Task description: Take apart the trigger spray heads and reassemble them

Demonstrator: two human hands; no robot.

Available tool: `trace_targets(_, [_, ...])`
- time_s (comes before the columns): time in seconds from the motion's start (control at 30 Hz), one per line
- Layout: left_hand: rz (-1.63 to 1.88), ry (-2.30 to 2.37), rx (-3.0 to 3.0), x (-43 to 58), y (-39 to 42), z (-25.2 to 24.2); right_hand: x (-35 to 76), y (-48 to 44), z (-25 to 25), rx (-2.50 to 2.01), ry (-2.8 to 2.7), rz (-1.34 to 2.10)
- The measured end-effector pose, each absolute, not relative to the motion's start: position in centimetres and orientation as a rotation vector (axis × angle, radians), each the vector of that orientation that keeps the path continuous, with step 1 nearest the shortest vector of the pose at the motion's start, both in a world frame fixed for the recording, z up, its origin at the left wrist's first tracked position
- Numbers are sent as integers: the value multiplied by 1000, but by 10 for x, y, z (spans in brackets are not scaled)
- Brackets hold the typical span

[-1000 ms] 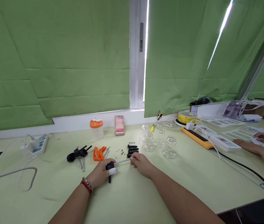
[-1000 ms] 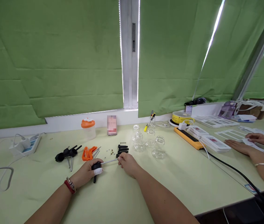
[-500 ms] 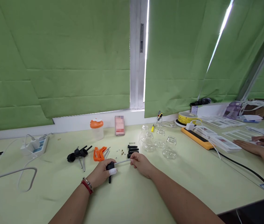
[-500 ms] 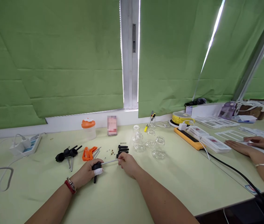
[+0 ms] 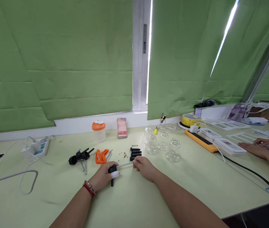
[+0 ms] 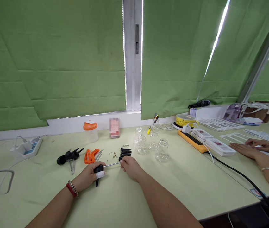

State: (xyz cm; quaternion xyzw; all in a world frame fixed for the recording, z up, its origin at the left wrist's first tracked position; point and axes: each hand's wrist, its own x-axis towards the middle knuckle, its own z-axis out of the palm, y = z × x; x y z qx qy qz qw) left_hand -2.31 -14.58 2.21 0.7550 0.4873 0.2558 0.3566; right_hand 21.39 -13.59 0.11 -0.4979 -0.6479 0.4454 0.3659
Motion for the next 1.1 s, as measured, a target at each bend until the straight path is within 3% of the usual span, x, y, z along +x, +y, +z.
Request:
trace_targets(0.43, [667,1254,1970,-23,-148,25,214,-127,-15,-1107,-1606,1246])
trace_targets(1.1, [665,1267,1975,-23,-146,23,213,-129,-10,-1183,-1607,1215])
